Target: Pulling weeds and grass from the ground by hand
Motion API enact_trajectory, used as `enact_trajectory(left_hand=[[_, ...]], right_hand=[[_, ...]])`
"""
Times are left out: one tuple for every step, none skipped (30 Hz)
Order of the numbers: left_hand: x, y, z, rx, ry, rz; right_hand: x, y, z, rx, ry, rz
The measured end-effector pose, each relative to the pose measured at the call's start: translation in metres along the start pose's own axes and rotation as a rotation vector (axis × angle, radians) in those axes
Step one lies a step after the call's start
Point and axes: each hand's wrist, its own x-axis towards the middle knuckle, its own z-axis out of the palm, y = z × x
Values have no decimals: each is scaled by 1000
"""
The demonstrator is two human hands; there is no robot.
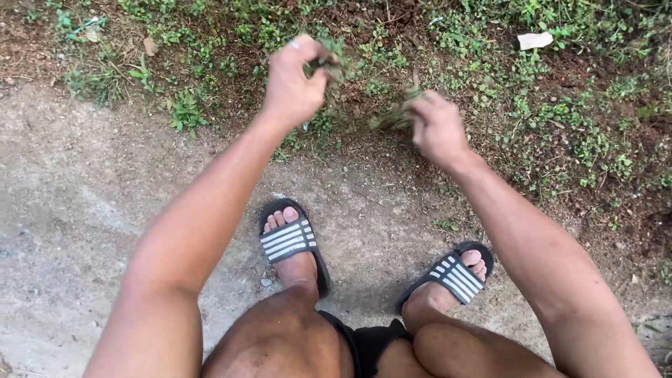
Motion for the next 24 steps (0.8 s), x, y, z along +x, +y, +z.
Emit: enact_trajectory(left_hand=[[-7, -7, 9, 0, -12, 41], [-14, -14, 18, 0, -23, 80], [-23, -21, 34, -1, -20, 76], [-29, -27, 49, 5, -60, 220], [-35, -33, 63, 12, -101, 364], [-38, -26, 76, 17, -92, 367], [-42, -18, 89, -11, -58, 610], [-45, -9, 103, -40, -25, 855], [-50, -3, 114, -35, -18, 860], [-54, 2, 125, 26, -34, 965], [-58, 8, 136, 90, -49, 1069], [-63, 12, 142, 91, -48, 1073], [-68, 16, 148, 184, -77, 1221], [-69, 20, 154, 283, -102, 1374], [-69, 25, 144, 288, -95, 1383], [-70, 30, 134, 385, -178, 1369], [-70, 34, 125, 482, -261, 1352], [-75, 42, 112, 484, -257, 1360], [-80, 50, 99, 603, -389, 1306], [-83, 59, 88, 717, -516, 1251], [-87, 49, 95, 716, -508, 1263], [-93, 39, 103, 718, -571, 1260], [-99, 29, 112, 720, -635, 1256], [-101, 27, 109, 716, -633, 1268]], right_hand=[[-3, 6, -4, 133, 106, 52], [-6, 12, -8, 267, 209, 103], [-14, 8, -18, 266, 205, 102], [-20, 3, -29, 328, 293, 198], [-25, -2, -40, 391, 380, 295], [-34, -12, -39, 391, 380, 284], [-43, -21, -39, 718, 340, 314], [-54, -29, -39, 1042, 290, 341], [-58, -19, -18, 1040, 290, 331], [-62, -8, 2, 1171, 354, 495], [-66, 4, 23, 1299, 419, 661], [-70, 2, 24, 1299, 421, 657], [-75, 1, 26, 1414, 387, 628], [-76, 0, 26, 1525, 353, 589], [-79, -4, 23, 1523, 355, 577], [-82, -9, 20, 1690, 297, 525], [-86, -13, 18, 1854, 234, 468], [-90, -34, 0, 1851, 239, 460], [-94, -56, -19, 1646, 238, 502], [-98, -77, -39, 1436, 241, 541], [-107, -68, -35, 1429, 251, 534], [-119, -60, -30, 1431, 231, 601], [-131, -51, -25, 1433, 211, 668], [-141, -38, -21, 1429, 224, 667]])
